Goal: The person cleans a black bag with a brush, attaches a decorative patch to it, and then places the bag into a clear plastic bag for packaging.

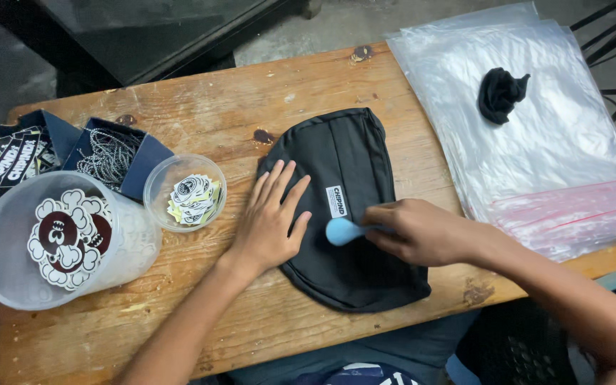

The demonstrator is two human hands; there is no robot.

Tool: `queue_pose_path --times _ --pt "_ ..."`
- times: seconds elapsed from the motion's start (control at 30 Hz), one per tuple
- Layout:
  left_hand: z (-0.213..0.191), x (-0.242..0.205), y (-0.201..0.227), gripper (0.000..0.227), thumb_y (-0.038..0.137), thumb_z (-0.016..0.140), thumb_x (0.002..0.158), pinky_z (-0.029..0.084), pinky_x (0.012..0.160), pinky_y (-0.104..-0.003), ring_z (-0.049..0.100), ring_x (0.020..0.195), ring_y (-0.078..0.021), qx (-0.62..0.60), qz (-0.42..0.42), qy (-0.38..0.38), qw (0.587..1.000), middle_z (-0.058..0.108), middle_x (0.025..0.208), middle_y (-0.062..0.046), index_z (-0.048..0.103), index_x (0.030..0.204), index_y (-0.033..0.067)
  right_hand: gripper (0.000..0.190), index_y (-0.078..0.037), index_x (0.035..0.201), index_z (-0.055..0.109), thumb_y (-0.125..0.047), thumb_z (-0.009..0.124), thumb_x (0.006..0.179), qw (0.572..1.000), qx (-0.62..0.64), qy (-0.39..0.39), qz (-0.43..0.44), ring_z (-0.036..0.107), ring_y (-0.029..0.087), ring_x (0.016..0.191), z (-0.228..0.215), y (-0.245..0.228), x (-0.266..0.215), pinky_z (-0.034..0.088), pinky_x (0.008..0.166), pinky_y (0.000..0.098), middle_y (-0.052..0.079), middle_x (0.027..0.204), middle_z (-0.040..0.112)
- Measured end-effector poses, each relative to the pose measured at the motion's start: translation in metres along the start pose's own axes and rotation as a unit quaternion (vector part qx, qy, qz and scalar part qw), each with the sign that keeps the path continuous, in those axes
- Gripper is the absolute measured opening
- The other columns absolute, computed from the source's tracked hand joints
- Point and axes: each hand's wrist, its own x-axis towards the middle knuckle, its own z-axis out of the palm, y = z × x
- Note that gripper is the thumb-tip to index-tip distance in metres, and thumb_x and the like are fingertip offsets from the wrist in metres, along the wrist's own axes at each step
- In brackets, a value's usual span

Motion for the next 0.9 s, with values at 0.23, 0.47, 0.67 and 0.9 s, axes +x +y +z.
queue_pose_path --times 0.23,0.47,0.67,0.9 --pt "-0.01 0.001 -0.005 0.051 0.021 0.052 0.097 0.027 0.118 -0.055 0.035 0.146 -0.0425 -0.033 -0.016 -0.031 0.999 0.044 0.152 -0.026 0.051 0.146 0.0071 0.015 -0.009 0.101 0.06 -0.023 0.059 0.096 0.899 -0.347 0.265 0.018 0.066 0.041 0.059 -0.003 0.062 0.039 0.054 0.052 0.0503 0.011 0.081 0.06" --pt "-0.004 -0.003 -0.007 0.059 0.018 0.049 0.093 0.031 0.114 -0.051 0.04 0.143 -0.0376 0.061 -0.015 -0.023 0.998 0.044 0.153 -0.022 0.046 0.152 0.0134 0.068 -0.008 0.109 0.045 -0.064 0.071 0.08 0.99 -0.137 0.029 0.029 0.07 0.043 0.089 0.052 0.008 0.026 0.056 0.074 0.0552 0.018 0.089 0.066" --pt "-0.012 -0.006 -0.005 0.057 0.037 0.055 0.092 0.039 0.102 -0.049 0.051 0.127 -0.0357 0.079 0.003 -0.005 0.997 0.055 0.139 -0.025 0.057 0.141 0.0073 0.056 -0.006 0.095 0.047 -0.052 0.073 0.078 0.939 -0.319 0.124 -0.026 0.062 0.038 0.09 0.027 0.076 0.031 0.054 0.072 0.0463 0.012 0.08 0.056" --pt "-0.004 -0.006 -0.015 0.049 0.039 0.066 0.087 0.041 0.092 -0.044 0.053 0.112 -0.0308 0.054 0.067 -0.006 0.996 0.062 0.117 -0.014 0.068 0.126 0.0101 0.039 -0.011 0.09 0.048 -0.031 0.08 0.081 0.978 -0.148 0.126 -0.08 0.063 0.032 0.088 0.026 0.057 0.003 0.056 0.075 0.0363 0.005 0.081 0.06"
